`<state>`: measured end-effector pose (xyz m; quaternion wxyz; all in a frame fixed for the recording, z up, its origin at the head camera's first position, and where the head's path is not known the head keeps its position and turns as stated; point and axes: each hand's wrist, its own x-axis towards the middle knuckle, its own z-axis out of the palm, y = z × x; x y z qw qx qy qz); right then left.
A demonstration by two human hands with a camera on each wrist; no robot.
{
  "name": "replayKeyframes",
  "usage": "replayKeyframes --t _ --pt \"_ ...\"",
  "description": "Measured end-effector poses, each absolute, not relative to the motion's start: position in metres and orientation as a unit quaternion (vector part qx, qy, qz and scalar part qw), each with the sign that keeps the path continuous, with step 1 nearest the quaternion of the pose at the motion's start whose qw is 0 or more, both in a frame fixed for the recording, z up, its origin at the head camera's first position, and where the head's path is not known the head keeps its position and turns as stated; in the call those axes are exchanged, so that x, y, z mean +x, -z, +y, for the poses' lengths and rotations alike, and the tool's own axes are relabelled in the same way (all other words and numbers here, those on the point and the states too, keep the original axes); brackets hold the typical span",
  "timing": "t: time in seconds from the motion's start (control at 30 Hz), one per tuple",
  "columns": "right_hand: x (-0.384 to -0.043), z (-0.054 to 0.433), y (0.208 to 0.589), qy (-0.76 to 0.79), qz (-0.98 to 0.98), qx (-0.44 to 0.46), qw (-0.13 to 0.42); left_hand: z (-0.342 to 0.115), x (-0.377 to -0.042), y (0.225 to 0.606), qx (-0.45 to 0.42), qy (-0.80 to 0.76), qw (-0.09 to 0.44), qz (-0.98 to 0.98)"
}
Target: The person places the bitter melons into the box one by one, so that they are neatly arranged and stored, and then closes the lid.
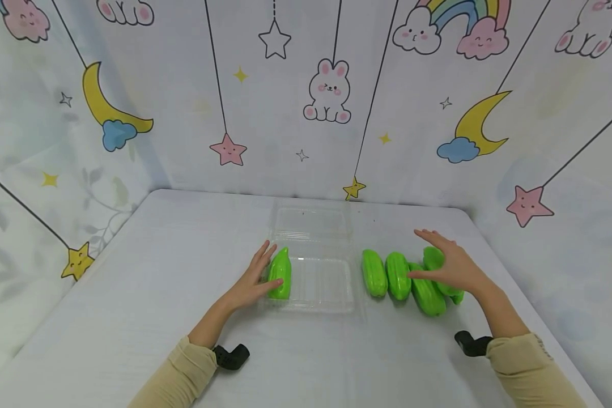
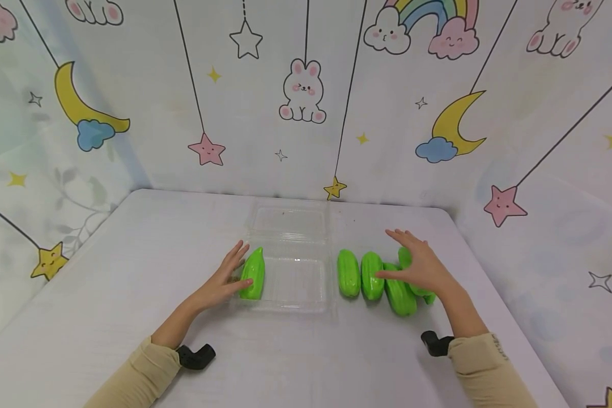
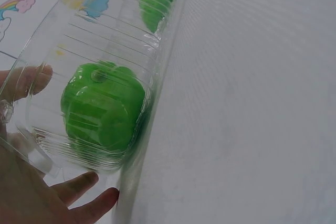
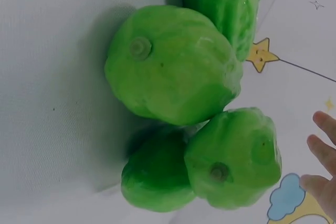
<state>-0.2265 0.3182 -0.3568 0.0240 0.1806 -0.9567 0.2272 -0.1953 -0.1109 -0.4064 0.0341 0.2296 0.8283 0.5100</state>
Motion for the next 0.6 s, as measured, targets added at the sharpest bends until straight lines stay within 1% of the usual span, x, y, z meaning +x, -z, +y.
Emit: replayKeyframes --t 0.17,0.33,0.6 --pt "-0.225 0.325 0.356 -0.230 -0.958 0.170 0.022 -0.111 -0.195 0.405 0.226 -0.513 0.039 0.827" --pt "-0.223 0.332 0.356 -0.236 -0.960 0.153 0.008 -0.110 -0.194 0.405 0.225 -0.511 0.043 0.828" --pt "-0.222 0.347 0.357 -0.238 -0.959 0.156 0.004 -0.110 -0.195 0.405 0.222 -0.512 0.042 0.829"
